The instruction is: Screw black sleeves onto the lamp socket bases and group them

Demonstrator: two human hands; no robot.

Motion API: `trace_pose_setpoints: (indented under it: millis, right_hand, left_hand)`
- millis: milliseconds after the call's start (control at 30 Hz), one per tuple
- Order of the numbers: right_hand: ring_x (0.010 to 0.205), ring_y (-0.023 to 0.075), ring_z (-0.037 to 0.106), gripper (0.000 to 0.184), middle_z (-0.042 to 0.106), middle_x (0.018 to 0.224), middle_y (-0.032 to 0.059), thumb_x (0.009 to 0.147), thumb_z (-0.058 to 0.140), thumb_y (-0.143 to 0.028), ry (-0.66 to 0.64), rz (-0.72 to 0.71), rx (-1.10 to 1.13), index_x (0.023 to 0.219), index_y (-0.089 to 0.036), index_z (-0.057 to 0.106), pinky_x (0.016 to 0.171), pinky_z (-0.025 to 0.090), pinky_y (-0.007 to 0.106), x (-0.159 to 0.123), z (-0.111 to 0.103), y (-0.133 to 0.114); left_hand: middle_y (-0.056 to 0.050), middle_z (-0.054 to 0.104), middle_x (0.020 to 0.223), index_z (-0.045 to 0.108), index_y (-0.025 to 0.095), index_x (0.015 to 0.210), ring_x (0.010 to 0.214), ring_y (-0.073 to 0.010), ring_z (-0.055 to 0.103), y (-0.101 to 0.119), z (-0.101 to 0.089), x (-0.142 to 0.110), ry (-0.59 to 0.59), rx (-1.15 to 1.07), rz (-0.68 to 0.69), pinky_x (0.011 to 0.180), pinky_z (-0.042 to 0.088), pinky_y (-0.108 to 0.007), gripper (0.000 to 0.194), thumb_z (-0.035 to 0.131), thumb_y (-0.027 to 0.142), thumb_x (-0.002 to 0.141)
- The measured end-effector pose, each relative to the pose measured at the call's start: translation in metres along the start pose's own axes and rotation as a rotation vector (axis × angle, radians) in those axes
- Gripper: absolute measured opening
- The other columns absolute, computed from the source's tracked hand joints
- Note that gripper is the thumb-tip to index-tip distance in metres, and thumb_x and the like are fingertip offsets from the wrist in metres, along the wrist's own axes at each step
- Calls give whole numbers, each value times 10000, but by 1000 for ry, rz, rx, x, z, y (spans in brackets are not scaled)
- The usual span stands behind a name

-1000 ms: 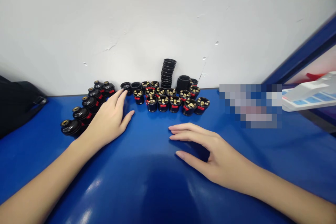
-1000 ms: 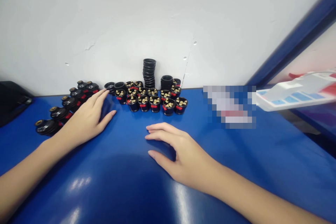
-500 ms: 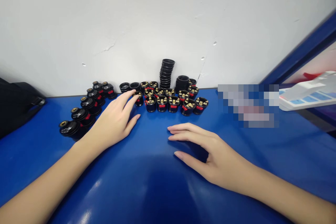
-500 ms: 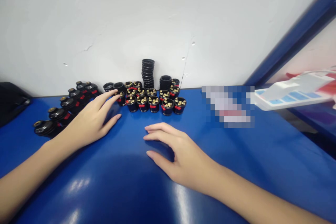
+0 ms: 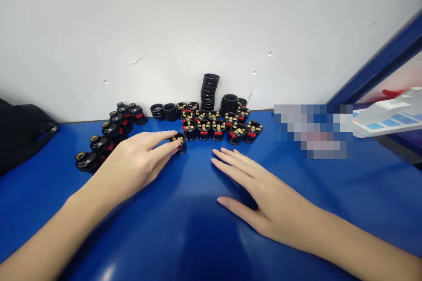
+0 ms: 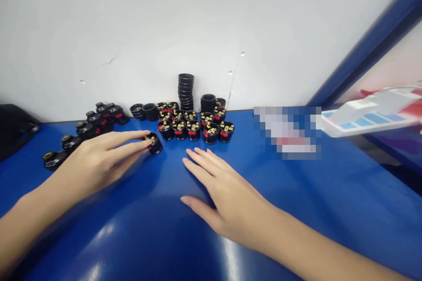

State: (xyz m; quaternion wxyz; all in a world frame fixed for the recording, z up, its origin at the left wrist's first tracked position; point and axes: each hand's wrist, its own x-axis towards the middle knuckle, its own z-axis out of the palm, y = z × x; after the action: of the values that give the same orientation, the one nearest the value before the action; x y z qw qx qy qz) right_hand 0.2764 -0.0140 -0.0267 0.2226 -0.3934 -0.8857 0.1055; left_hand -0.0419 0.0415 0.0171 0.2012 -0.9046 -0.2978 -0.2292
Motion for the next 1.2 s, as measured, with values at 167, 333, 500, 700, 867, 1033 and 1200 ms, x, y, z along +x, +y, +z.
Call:
trace_pose_setpoints:
  millis: [167, 333, 500, 700, 867, 1033, 1200]
  right_hand:
    - [1601, 402, 477, 680, 483, 1728, 212, 1095, 639, -445, -9, 0, -21, 1656, -76, 532, 1270, 451, 610, -2, 0, 0]
    - [1597, 368, 492, 699, 483, 1731, 202, 1103, 621, -451, 0, 2, -36, 1672, -64, 500, 1282, 450, 541, -4, 1, 1]
    - [1593, 394, 492, 671, 493, 1726, 204, 1101, 620, -455, -21, 10, -46, 1638, -59, 550, 1263, 477, 571, -3, -2, -1]
    - [1607, 383, 474, 648, 494, 1733, 188, 1091, 642, -439, -20, 35, 1, 1644, -113, 554, 1271, 466, 589, -2, -3, -1]
    - [1603, 390, 482, 642, 490, 1733, 201, 1091, 631, -430, -21, 29, 7, 1639, -104, 553, 1261, 475, 615, -2, -1, -1]
    - [1611, 375, 471, 643, 497, 1738, 171, 1074, 669, -419, -5, 48, 45, 1653, -169, 547, 1273, 470, 601, -2, -1, 0]
    - [1607, 383, 478, 710, 501, 1736, 187, 1067, 676, -444, -12, 72, 67, 1687, -156, 487, 1276, 469, 604, -2, -1, 0]
  left_hand:
    - [-119, 776, 1393, 741, 196, 1307, 1195, -219, 808, 17, 3, 2, 18, -299, 10, 1037, 680, -336, 243, 680, 172, 1073]
    - [-111, 720, 1464, 679, 194, 1427, 1289, -173, 753, 33, 6, 8, -27, -477, -112, 1135, 603, -259, 362, 692, 185, 1065]
    - [-95, 774, 1324, 711, 180, 1342, 1170, -211, 783, 22, 7, 11, 13, -327, -243, 1092, 628, -355, 271, 631, 243, 1091]
    - [-155, 776, 1267, 781, 151, 1277, 1145, -369, 730, -23, 17, 27, -103, 121, -325, 1016, 608, -561, 336, 581, 333, 1078]
    - [-155, 762, 1221, 851, 180, 1152, 1092, -359, 689, -58, 33, 46, -100, 224, -338, 969, 584, -529, 282, 622, 305, 1044]
    - [-151, 772, 1186, 874, 179, 1025, 1074, -354, 678, -71, 44, 55, -149, 178, -366, 965, 577, -531, 265, 615, 234, 1032]
    - [-151, 775, 1182, 872, 186, 1026, 1070, -348, 699, -67, 40, 56, -48, 86, -374, 989, 578, -543, 254, 621, 226, 1042]
